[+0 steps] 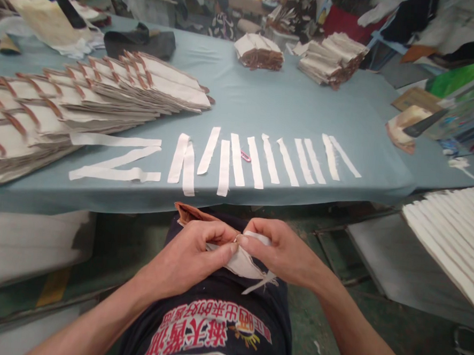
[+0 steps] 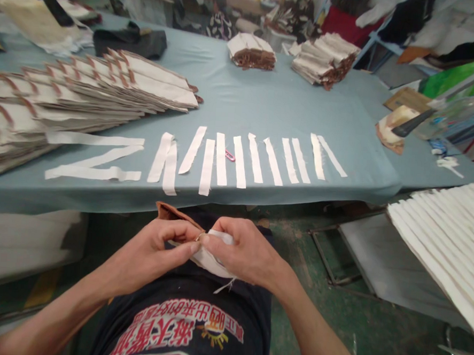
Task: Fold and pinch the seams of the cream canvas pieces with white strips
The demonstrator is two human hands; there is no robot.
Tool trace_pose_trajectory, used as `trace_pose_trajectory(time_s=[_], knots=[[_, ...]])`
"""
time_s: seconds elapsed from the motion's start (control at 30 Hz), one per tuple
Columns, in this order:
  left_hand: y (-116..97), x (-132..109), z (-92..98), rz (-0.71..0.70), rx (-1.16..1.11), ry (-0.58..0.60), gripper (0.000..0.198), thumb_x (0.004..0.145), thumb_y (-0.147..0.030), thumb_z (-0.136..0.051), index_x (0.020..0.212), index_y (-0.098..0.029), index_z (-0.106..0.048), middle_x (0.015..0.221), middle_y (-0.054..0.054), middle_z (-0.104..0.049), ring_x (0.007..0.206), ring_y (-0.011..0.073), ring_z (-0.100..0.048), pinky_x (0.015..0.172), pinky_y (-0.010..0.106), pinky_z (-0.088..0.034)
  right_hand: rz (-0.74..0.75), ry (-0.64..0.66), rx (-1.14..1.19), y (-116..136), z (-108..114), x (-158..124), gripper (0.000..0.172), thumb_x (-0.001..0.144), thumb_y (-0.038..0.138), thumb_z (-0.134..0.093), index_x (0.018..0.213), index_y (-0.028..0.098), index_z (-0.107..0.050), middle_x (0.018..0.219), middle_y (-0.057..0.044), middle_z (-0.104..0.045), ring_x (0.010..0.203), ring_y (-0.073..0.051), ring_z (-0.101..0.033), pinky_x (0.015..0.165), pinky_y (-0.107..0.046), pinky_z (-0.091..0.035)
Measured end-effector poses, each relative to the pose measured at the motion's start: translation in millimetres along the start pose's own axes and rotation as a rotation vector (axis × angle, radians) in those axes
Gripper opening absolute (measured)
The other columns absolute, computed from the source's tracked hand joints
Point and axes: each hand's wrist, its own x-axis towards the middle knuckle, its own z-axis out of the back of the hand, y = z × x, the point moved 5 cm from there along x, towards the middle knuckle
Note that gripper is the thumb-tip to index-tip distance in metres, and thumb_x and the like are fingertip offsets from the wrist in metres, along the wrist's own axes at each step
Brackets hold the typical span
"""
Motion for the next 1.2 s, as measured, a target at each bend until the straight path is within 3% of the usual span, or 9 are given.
trace_pose_trajectory(time_s=[0.23,0.33,0.5,0.7,0.87,1.0,1.2], knots=[[6,-3,-1.4,0.034,-0.125,0.049,0.018,0.081,-0.018,-0.059,0.086,-0.014,-0.076,0.081,0.002,-0.074,0.072,0.0145,-0.061,0.068,0.023,-0.046,0.017,0.144,0.073,-2,-2,5,0.038,0.092,0.049,-0.06,0.072,0.018,-0.057,0.063,0.006,-0.043,0.059,-0.009,-0.036,0.051,-0.023,-0.026],[7,-3,-1.3,0.034,-0.158,0.037,0.017,0.082,-0.026,-0.062,0.083,-0.014,-0.073,0.08,0.003,-0.071,0.073,0.0155,-0.059,0.069,0.025,-0.046,0.012,0.194,0.087,0,-3,8,0.038,0.092,0.048,-0.06,0.07,0.018,-0.054,0.062,0.006,-0.04,0.058,-0.01,-0.033,0.051,-0.023,-0.025],[14,-1,-0.8,0.035,-0.11,-0.044,0.04,0.092,-0.049,-0.062,0.077,-0.013,-0.068,0.075,0.002,-0.062,0.07,0.0147,-0.052,0.066,0.026,-0.041,0.0,0.178,0.051,0,-5,12,0.027,0.09,0.035,-0.057,0.069,0.019,-0.052,0.063,0.006,-0.04,0.059,-0.01,-0.034,0.051,-0.023,-0.025],[22,-3,-1.8,0.072,-0.135,-0.024,0.031,0.09,-0.041,-0.064,0.086,-0.012,-0.072,0.082,0.004,-0.067,0.074,0.0157,-0.055,0.069,0.026,-0.043,0.023,0.177,0.028,-3,-6,15,0.034,0.094,0.043,-0.057,0.072,0.018,-0.057,0.063,0.005,-0.046,0.059,-0.01,-0.039,0.051,-0.024,-0.028],[22,-1,-2.9,0.089,-0.164,-0.068,0.029,0.086,-0.038,-0.062,0.086,-0.011,-0.073,0.079,0.005,-0.068,0.074,0.0166,-0.056,0.07,0.027,-0.044,0.008,0.086,-0.054,5,-6,10,0.032,0.094,0.041,-0.058,0.073,0.018,-0.06,0.063,0.004,-0.054,0.058,-0.01,-0.044,0.051,-0.024,-0.029],[20,1,-5.1,0.075,-0.165,-0.146,0.03,0.084,-0.039,-0.06,0.081,-0.012,-0.071,0.079,0.005,-0.067,0.072,0.0165,-0.054,0.066,0.027,-0.043,-0.017,-0.062,-0.209,12,-4,1,0.018,0.089,0.027,-0.062,0.073,0.018,-0.061,0.067,0.001,-0.065,0.061,-0.013,-0.055,0.055,-0.025,-0.031],[18,1,-12.4,0.063,-0.181,-0.196,0.026,0.082,-0.035,-0.057,0.08,-0.013,-0.071,0.078,0.005,-0.069,0.071,0.017,-0.057,0.067,0.027,-0.045,-0.088,-0.107,-0.066,3,-8,-8,0.014,0.087,0.029,-0.061,0.076,0.02,-0.061,0.067,0.001,-0.065,0.06,-0.014,-0.055,0.052,-0.024,-0.034]])
